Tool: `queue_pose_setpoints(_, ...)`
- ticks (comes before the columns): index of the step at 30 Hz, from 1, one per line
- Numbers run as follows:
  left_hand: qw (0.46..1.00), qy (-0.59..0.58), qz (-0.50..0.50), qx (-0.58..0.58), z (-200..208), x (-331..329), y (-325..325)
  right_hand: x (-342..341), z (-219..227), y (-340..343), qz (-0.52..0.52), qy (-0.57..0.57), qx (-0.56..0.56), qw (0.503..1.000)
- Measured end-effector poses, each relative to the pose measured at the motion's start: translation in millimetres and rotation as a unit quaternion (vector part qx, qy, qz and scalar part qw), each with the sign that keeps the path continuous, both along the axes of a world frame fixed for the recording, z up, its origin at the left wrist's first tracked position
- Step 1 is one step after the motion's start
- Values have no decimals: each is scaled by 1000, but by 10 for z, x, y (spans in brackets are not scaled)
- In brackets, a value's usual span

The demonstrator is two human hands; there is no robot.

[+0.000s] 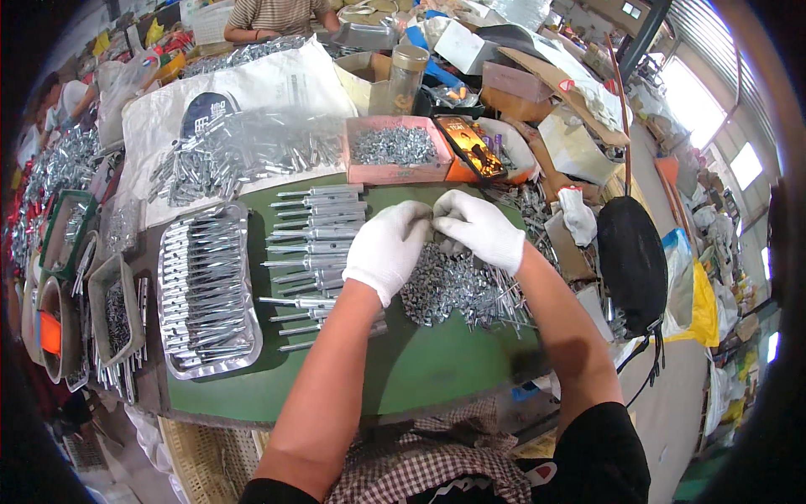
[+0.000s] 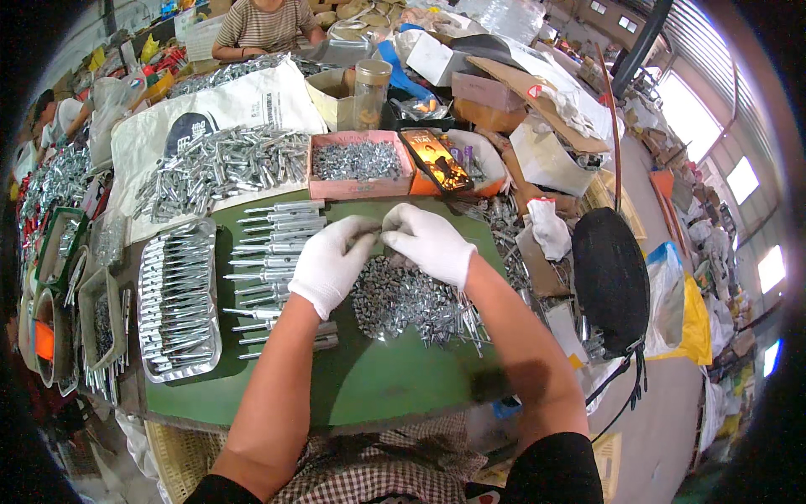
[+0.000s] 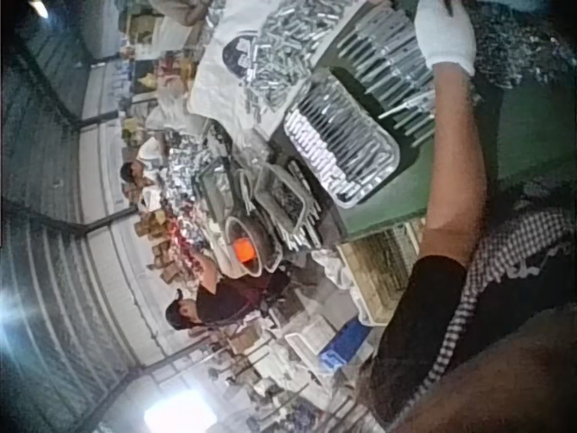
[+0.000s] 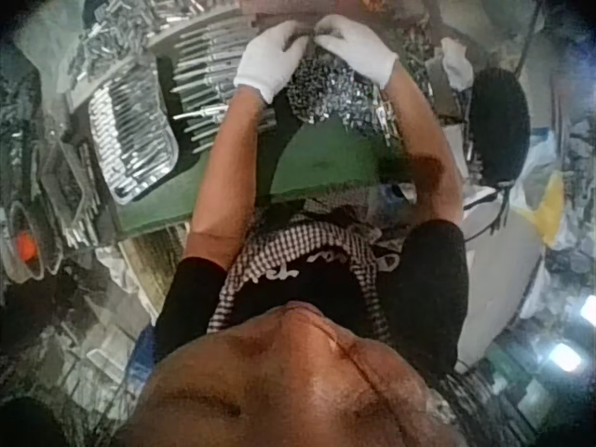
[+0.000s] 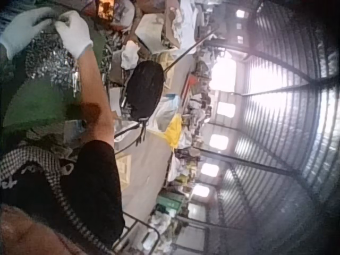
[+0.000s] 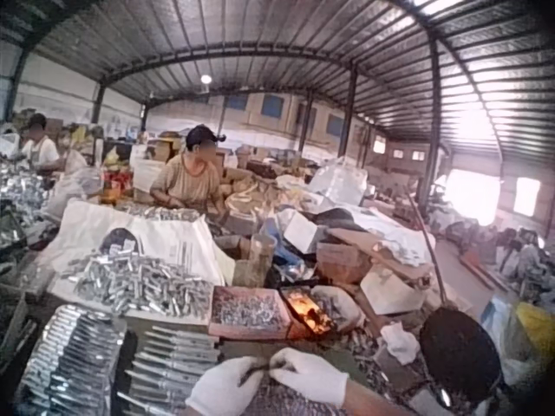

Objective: The person assembles metal hardware by inserting metal rods into cylindrical sleeves by hand, and then fits small screws and fasteners together on the workbench.

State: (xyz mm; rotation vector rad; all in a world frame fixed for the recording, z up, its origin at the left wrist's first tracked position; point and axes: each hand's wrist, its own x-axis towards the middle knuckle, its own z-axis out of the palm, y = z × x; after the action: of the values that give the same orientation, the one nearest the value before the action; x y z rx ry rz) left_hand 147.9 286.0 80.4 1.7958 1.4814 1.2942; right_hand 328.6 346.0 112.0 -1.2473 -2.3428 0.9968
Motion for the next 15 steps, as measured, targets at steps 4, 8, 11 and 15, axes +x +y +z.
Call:
queue_pose_setpoints(4,995,21,-89,-46,67,38,-50,100,13,-275,-75,200,-178,961)
queue_pose_setpoints(8,992,32,-107,-61,78,90,-62,191,-105,-407,-122,265,-204,934)
queue_pose_setpoints(11,992,41,-114,-30,69,130,-62,259,-203,-447,-127,322,-231,909)
queue_pose_setpoints(15,994,16,-112,-3,92,154,-79,364,-210,-473,-125,427,-381,811)
